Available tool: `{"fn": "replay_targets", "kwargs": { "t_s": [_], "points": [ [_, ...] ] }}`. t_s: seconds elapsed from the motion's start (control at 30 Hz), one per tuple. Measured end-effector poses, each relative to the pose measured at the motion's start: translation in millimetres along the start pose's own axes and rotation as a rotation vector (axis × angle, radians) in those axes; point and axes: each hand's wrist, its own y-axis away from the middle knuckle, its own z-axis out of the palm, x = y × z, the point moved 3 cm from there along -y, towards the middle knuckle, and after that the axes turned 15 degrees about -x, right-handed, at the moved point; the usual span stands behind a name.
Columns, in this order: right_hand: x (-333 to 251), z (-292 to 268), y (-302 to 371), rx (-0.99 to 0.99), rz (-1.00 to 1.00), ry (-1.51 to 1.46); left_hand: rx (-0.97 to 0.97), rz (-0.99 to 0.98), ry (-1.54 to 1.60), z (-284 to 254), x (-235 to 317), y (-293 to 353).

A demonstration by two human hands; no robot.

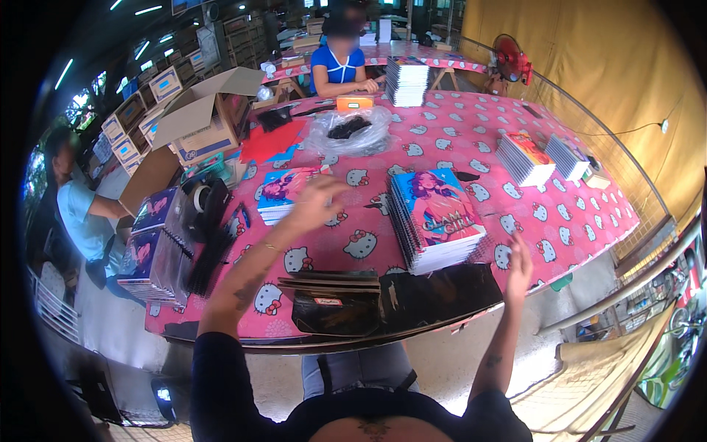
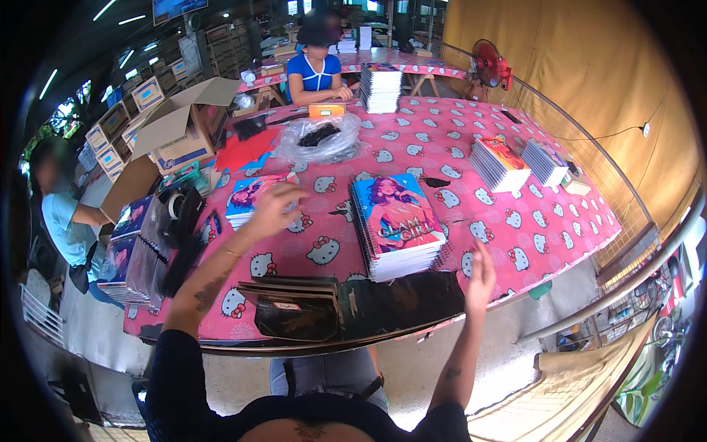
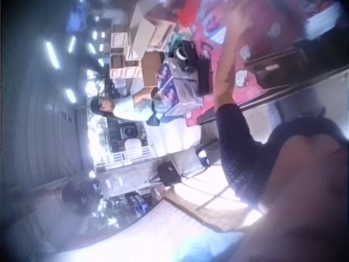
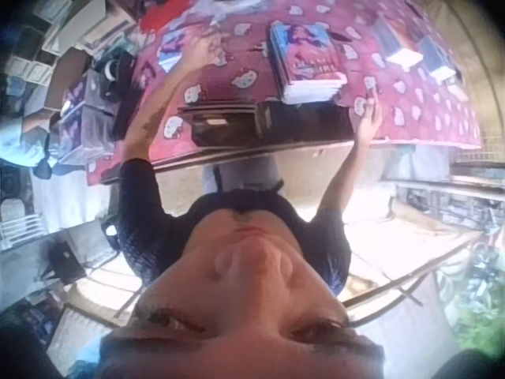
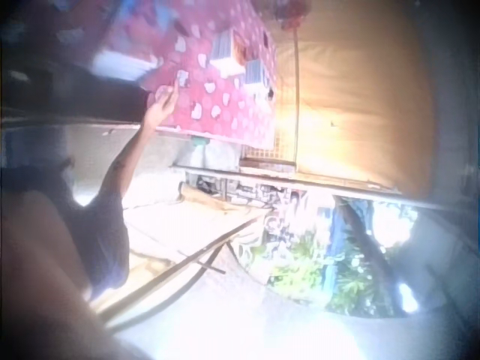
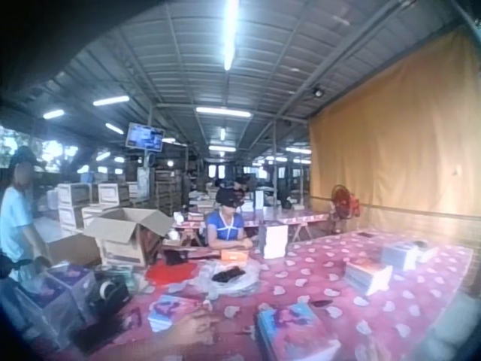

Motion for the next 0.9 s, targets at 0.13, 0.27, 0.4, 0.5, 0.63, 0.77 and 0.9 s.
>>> {"fn": "replay_targets", "kwargs": {
  "t_s": [0.13,0.27,0.4,0.5,0.63,0.77,0.9],
  "points": [
    [-26,10,23,0.136,-0.174,0.081,-0.031,-0.301,-0.245,4,-97,110],
    [-86,87,40,-0.101,-0.372,0.105,0.016,-0.239,-0.295,8,-85,117],
    [-112,151,49,-0.482,-0.413,0.025,0.268,-0.267,-0.419,-50,-24,80],
    [-126,189,50,-0.340,-0.472,0.246,0.223,-0.111,-0.341,-102,72,55],
    [-66,199,54,-0.591,-0.220,-0.440,0.037,0.073,-0.184,-115,157,46],
    [-39,195,76,-0.625,-0.085,-0.351,-0.072,0.086,-0.184,-102,172,52],
    [-38,198,86,-0.676,-0.018,-0.266,-0.209,0.037,-0.218,-89,175,53]
  ]
}}
